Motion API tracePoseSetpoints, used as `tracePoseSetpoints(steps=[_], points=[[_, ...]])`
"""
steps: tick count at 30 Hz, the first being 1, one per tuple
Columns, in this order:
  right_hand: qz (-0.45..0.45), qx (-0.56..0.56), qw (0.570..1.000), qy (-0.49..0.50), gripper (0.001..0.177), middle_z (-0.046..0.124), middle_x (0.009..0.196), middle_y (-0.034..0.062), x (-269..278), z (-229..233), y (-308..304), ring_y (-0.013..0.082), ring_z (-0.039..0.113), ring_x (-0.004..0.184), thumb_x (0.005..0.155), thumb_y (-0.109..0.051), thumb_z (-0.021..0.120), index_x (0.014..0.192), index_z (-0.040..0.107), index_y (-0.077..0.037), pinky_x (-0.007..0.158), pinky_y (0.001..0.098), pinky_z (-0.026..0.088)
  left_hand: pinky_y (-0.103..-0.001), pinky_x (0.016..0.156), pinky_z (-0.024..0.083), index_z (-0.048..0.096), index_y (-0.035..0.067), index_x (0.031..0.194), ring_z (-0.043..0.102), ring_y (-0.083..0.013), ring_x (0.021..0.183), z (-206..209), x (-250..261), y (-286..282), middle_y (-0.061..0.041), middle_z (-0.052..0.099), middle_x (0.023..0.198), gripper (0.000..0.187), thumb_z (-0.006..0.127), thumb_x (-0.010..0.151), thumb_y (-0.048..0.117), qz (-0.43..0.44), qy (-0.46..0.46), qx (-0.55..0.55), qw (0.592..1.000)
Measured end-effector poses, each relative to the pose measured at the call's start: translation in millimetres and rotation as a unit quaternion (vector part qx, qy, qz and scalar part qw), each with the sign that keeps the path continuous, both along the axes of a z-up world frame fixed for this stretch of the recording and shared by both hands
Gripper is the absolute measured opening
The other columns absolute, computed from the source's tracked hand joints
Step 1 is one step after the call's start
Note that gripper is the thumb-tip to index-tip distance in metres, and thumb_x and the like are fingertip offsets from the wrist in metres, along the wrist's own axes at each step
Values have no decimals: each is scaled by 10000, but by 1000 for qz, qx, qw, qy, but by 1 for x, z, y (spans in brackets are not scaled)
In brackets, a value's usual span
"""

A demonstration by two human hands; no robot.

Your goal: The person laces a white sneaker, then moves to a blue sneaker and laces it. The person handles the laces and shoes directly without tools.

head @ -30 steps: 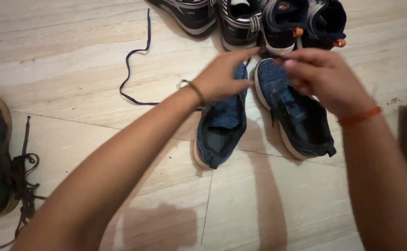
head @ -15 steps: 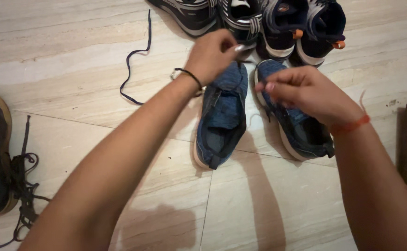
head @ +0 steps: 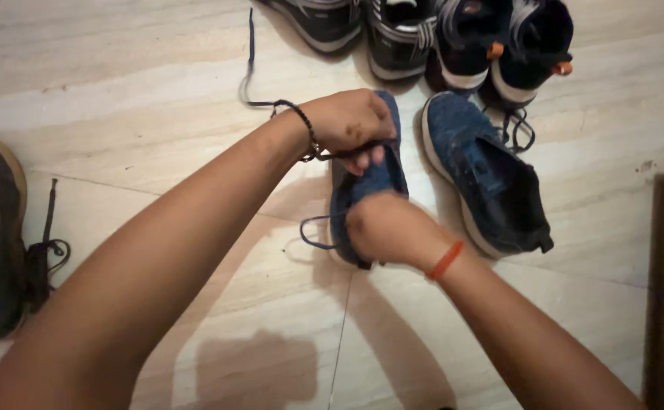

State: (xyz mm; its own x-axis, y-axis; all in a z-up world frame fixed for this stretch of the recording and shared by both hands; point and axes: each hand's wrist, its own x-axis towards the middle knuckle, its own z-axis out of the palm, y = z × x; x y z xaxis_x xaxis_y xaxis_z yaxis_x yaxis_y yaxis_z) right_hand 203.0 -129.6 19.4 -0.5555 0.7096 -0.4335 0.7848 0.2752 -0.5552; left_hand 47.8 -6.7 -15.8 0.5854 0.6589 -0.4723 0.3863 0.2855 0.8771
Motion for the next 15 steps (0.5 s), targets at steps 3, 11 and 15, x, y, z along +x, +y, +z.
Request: tracePoseSetpoints(steps=[3, 11, 15], points=[[-396, -223, 858, 238, 336, 750, 875, 109, 33, -13, 43, 241, 706, 819, 939, -361, 507, 1013, 686, -86, 765, 376, 554, -302, 530, 598, 734, 78, 1065, 672, -134, 584, 22, 7, -24, -33, 714, 736, 232, 567, 942, 181, -57, 46, 1, 997], [-472, -245, 785, 316, 191, 471, 662, -50, 65, -23, 45, 114, 541, 676, 984, -216, 599, 1059, 675, -57, 645, 275, 469, -413, 804, 568, 795, 114, 957, 736, -289, 876, -9, 4, -36, -119, 774, 920, 214, 715, 778, 200, -89, 192, 324, 922], [-417, -231, 787, 392, 187, 392, 666, -81, 97, -11, 58, 78, 392, 612, 1017, -197, 644, 1042, 690, -17, 577, 244, 334, -438, 850, 567, 666, 44, 1067, 714, -348, 985, -15, -2, -43, -183, 740, 1018, 487, 814, 783, 412, 76, 281, 283, 914]])
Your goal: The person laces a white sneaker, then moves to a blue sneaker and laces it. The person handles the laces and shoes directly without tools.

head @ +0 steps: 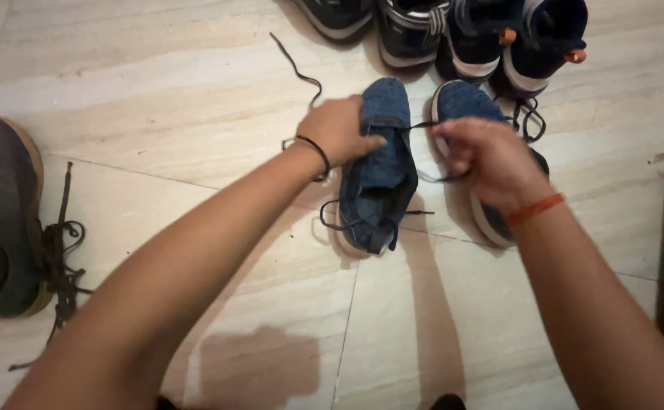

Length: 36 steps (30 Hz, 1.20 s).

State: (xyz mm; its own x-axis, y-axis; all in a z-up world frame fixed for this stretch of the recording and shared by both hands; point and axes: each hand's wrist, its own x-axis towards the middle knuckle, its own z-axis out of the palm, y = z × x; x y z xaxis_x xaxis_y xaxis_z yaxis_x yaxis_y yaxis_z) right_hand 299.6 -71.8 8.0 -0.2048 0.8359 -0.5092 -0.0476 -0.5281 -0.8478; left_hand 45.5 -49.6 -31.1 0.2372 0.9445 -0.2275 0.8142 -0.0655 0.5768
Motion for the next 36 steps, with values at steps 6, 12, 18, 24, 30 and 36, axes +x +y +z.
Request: tracePoseSetpoints(steps=[6, 12, 18, 24, 30, 36], points=[[-12, 44, 985, -166, 213, 438, 629, -66, 19, 30, 12, 91, 385, 586, 983, -231, 655, 882, 717, -54, 555, 238, 309, -464, 854, 565, 760, 106, 1016, 699, -373, 1036, -1, 21, -6, -180, 732, 1078, 244, 697, 804, 209, 2, 78, 0, 997], [-73, 65, 994, -48, 235, 572, 691, -70, 31, 47, 10, 104, 520, 668, 968, -273, 640, 763, 608, -163, 764, 384, 537, -433, 738, 536, 709, 65, 885, 743, -292, 844, -9, 11, 48, -144, 766, 924, 176, 672, 888, 237, -120, -71, 20, 990], [-91, 97, 954, 267, 311, 575, 709, -16, 59, 41, 25, 116, 544, 712, 1079, -343, 546, 1114, 706, -78, 766, 276, 466, -326, 522, 503, 627, 66, 804, 745, -170, 637, 31, -7, 52, -77, 759, 748, 180, 596, 935, 187, 67, -516, -179, 835], [-159, 221, 938, 217, 273, 568, 734, -62, 169, 48, 54, 59, 490, 660, 1143, -371, 545, 1122, 694, -143, 678, 200, 403, -278, 522, 611, 632, 121, 838, 664, -119, 562, 64, -59, 45, 8, 680, 652, 200, 602, 942, 289, 223, -549, -153, 790], [-194, 266, 944, 19, 265, 537, 734, -100, 213, 70, 62, 14, 472, 641, 1173, -384, 562, 1029, 668, -189, 618, 187, 382, -254, 459, 473, 704, 102, 896, 544, -69, 517, 85, -85, 41, 34, 628, 673, 201, 653, 941, 291, 151, -406, -5, 901], [-74, 348, 906, -230, 238, 503, 765, -109, 119, 119, 75, 14, 446, 653, 1150, -359, 604, 985, 656, -195, 561, 200, 349, -393, 916, 522, 743, 64, 997, 677, -302, 1047, 18, 119, -84, -129, 725, 1039, 241, 586, 886, 210, -221, -251, 105, 937]])
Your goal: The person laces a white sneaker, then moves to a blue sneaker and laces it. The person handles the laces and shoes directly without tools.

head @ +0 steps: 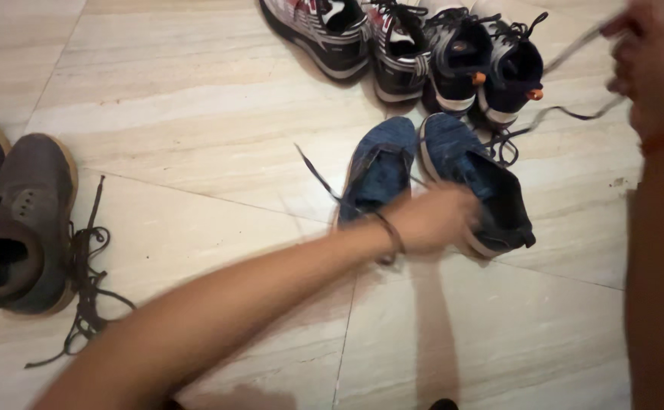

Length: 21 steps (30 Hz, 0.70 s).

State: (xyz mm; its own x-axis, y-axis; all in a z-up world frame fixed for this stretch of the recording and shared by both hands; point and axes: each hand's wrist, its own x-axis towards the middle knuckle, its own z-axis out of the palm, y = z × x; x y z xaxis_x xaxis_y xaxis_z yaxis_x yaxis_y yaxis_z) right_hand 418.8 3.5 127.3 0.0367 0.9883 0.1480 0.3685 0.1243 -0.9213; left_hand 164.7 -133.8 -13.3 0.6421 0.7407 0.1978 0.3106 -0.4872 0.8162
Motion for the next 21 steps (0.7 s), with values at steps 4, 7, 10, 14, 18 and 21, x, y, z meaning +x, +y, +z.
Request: tracePoseSetpoints(steps=[4, 7, 10, 14, 18, 21], points=[[140, 2, 984, -111, 207, 620, 902, -16, -104, 25, -11, 98, 559, 782, 1007, -216, 637, 1116, 717, -59, 613, 283, 382, -481, 851, 592, 707, -1, 1145, 751, -382, 1014, 18, 71, -75, -251, 734, 1128, 359, 637, 924, 274, -21, 254, -168, 952], [126, -8, 908, -400, 245, 689, 772, 150, -152, 28, -30, 224, 622, 688, 941, -237, 665, 1021, 770, -30, 634, 372, 490, -435, 875, 576, 745, 32, 1071, 748, -345, 992, 30, 40, -35, -206, 756, 1080, 509, 735, 822, 476, -130, 227, -122, 957], [109, -24, 860, -499, 265, 680, 796, 225, -157, 18, -40, 318, 612, 688, 960, -263, 692, 1001, 771, -13, 702, 425, 501, -425, 810, 598, 807, 61, 876, 773, -331, 878, 33, -48, 35, -193, 772, 931, 272, 610, 892, 247, 100, 184, -80, 975], [210, -86, 877, -423, 274, 690, 782, 138, -163, -10, -42, 213, 597, 670, 944, -270, 689, 937, 774, -10, 636, 371, 482, -464, 835, 532, 598, -43, 1305, 643, -443, 989, 45, -130, 55, -307, 665, 1091, 620, 682, 741, 199, 243, -116, 369, 889], [231, -124, 910, -321, 254, 680, 721, 79, -171, -22, -39, 138, 567, 633, 903, -242, 704, 944, 780, -3, 587, 316, 459, -442, 761, 561, 634, 90, 1304, 711, -342, 866, 44, -115, 75, -138, 753, 899, 476, 643, 833, 27, 128, -22, 74, 989], [202, -180, 948, -168, 261, 629, 741, 22, -142, -27, -37, 98, 516, 636, 947, -268, 729, 991, 750, -12, 564, 269, 412, -400, 678, 582, 746, 86, 1131, 728, -284, 764, 32, -121, 91, -126, 760, 851, 281, 672, 861, 62, 166, -21, 89, 982]])
